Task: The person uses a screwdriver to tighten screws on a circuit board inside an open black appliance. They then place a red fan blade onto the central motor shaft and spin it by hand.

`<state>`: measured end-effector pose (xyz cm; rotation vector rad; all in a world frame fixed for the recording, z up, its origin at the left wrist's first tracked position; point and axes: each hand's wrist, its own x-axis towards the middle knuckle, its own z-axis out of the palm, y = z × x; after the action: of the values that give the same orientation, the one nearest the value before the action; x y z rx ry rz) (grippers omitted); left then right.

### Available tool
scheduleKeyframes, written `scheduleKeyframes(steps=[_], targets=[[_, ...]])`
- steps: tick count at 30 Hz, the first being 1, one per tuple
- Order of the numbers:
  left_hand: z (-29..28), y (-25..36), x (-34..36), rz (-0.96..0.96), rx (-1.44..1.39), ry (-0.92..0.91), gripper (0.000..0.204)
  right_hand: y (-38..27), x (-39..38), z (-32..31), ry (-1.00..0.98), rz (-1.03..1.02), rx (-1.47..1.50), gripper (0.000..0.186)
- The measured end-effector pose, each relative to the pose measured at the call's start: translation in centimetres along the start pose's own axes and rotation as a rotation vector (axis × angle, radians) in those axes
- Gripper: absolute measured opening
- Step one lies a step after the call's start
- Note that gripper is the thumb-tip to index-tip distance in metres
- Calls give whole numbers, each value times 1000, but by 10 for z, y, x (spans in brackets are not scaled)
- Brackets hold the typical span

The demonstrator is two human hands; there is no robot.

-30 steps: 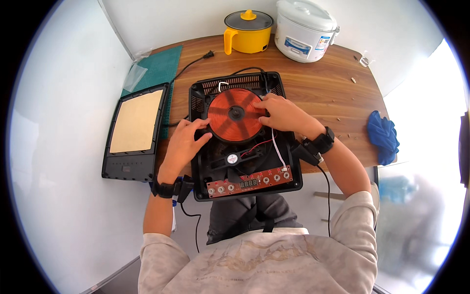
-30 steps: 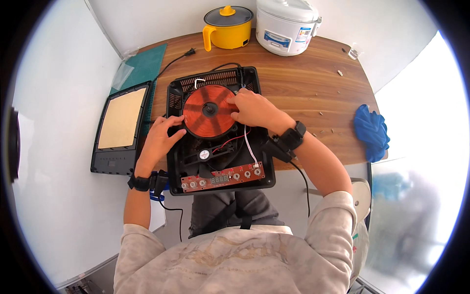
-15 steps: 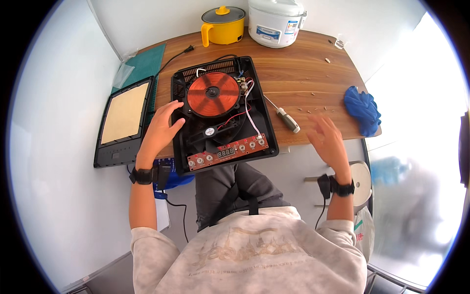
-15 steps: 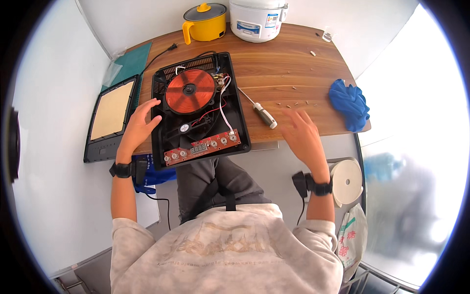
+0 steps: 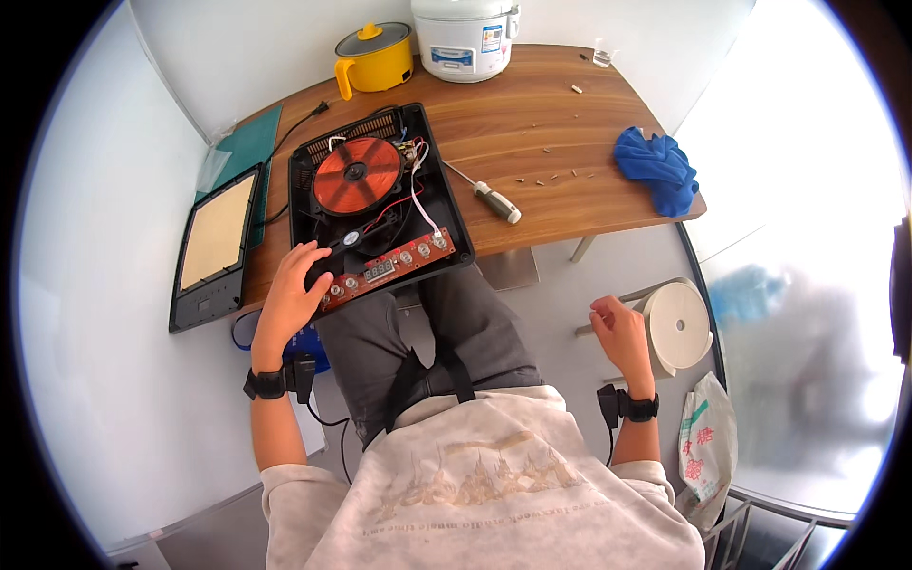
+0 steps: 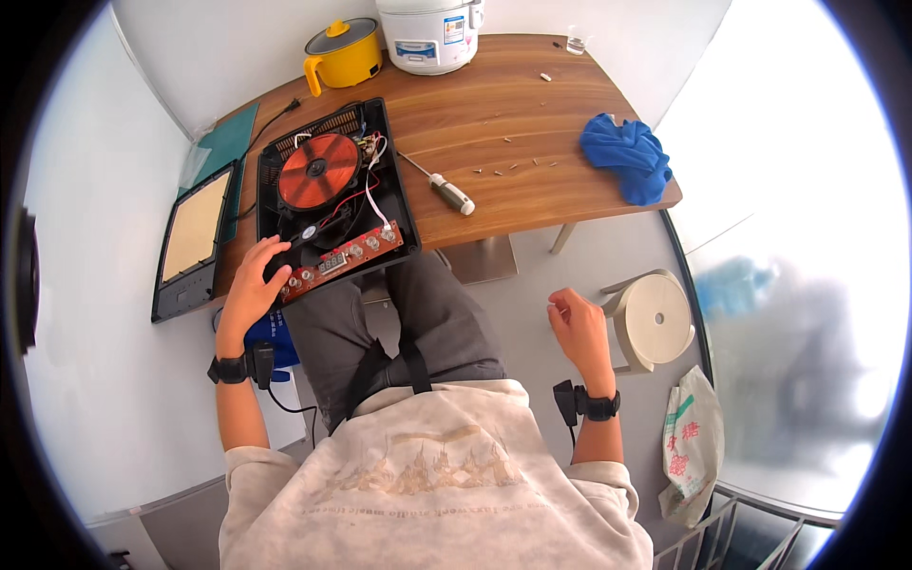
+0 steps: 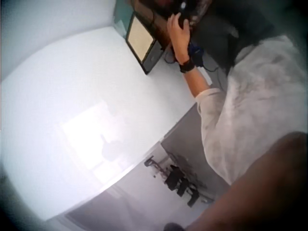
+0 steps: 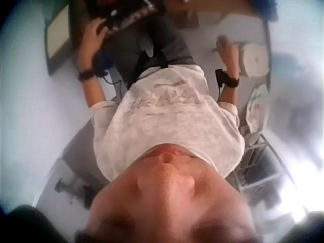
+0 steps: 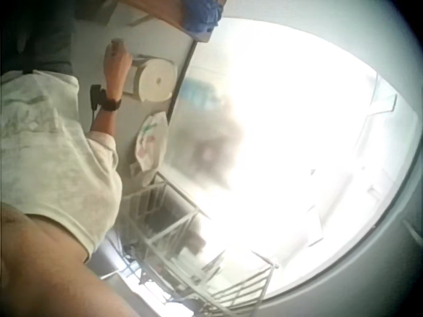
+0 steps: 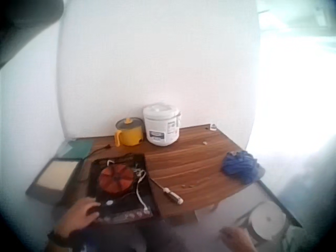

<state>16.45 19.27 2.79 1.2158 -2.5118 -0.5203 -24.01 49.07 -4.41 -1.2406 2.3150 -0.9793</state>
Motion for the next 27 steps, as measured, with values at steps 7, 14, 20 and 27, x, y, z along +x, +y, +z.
scheduleKeyframes(steps=[7,14,20,27], targets=[[-12,9,46,37,-78,-38,38,-47,81,12,33,-141,81,12],[-18,-2,129,49,-11,-122,45,-88,182,21,-65,-201,-12,14],[-3,1,183,123,183,-167,67,-88,237,35,-126,-216,-173,11],[-7,9,187,4,112,-274,72,-99,246,32,-252,-33,-180,10]])
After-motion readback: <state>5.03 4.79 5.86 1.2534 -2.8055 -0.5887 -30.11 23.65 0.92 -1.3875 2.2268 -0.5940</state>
